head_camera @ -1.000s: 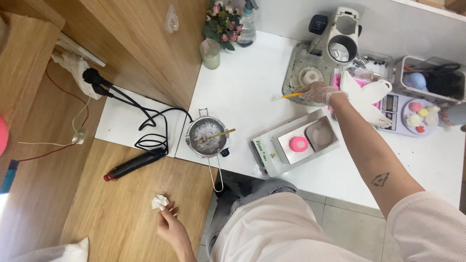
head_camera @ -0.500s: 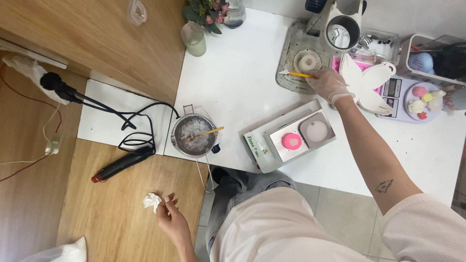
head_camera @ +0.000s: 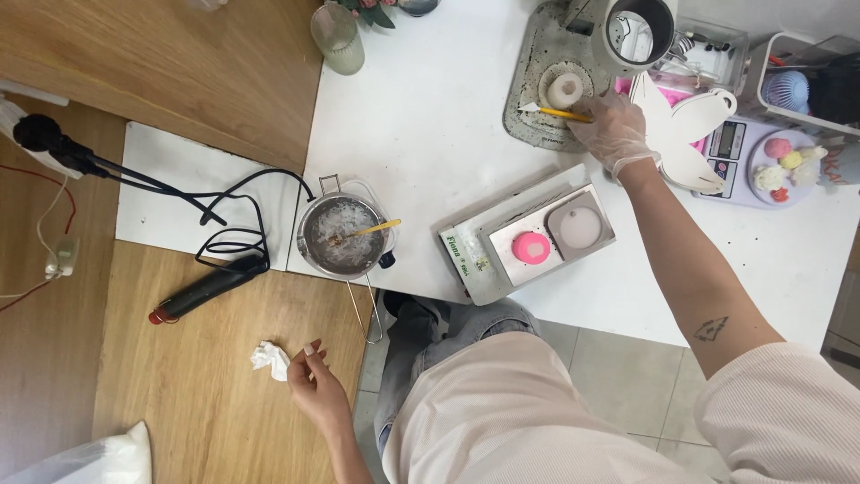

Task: Melting and stirring wax in a small pot using a heat gun and a spoon to prepare it for candle making.

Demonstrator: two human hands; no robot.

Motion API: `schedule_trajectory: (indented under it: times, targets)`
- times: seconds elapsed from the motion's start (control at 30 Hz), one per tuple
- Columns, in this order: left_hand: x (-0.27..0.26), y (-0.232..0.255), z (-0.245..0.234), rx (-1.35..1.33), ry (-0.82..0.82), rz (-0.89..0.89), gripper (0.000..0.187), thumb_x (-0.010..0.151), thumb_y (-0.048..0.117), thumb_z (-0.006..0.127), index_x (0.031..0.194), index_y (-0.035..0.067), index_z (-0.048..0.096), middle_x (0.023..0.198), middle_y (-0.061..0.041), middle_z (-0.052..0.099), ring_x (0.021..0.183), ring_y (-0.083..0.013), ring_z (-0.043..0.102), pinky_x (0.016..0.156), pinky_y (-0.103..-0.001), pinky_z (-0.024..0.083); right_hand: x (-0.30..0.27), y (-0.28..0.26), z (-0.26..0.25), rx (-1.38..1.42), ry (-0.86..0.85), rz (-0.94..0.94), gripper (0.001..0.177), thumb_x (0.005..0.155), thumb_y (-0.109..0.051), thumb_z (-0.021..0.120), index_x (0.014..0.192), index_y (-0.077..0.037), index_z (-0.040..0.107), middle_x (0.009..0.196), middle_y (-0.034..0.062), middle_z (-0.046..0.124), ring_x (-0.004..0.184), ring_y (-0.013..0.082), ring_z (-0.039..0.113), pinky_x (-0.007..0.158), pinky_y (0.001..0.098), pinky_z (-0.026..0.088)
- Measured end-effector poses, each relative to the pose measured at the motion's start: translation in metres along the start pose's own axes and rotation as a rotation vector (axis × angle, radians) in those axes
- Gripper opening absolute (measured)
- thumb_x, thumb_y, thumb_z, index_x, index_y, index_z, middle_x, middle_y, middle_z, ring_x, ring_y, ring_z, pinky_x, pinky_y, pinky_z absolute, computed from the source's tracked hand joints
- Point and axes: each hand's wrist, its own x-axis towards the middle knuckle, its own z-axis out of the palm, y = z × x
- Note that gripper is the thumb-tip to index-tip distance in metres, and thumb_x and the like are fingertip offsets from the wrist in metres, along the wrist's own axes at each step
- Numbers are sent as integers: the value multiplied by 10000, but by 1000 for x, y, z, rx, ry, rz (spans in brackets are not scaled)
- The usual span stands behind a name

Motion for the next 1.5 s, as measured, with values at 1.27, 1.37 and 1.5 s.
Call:
schedule_trajectory:
  times: [1.27,1.37,1.5]
  targets:
    - [-36,-4,-12,37,27,-51,302,1093,240,533,1095,-23,680,1085,-121,752,956,-203,741,781,-331,567,60,-124,29,-161,-927,-141,750,641,-775,791,936,-86,817,867,130,790,931,290,743,886,420,550]
    - [-36,-2,-11,18,20,-50,297,1093,237,534,1097,-21,681,1086,-121,752,962,-203,740,796,-330,571,60,-132,27,-215,-970,-126,778,647,-810,762,891,-76,843,871,137,803,921,283,759,882,411,558]
    - [-37,-1,-10,39,19,-54,293,1091,232,532,1084,-17,686,1082,-119,753,967,-198,738,785,-332,569,58,-140,22,-220,-911,-151,847,604,-832,785,954,-62,817,916,166,778,932,307,746,857,431,561]
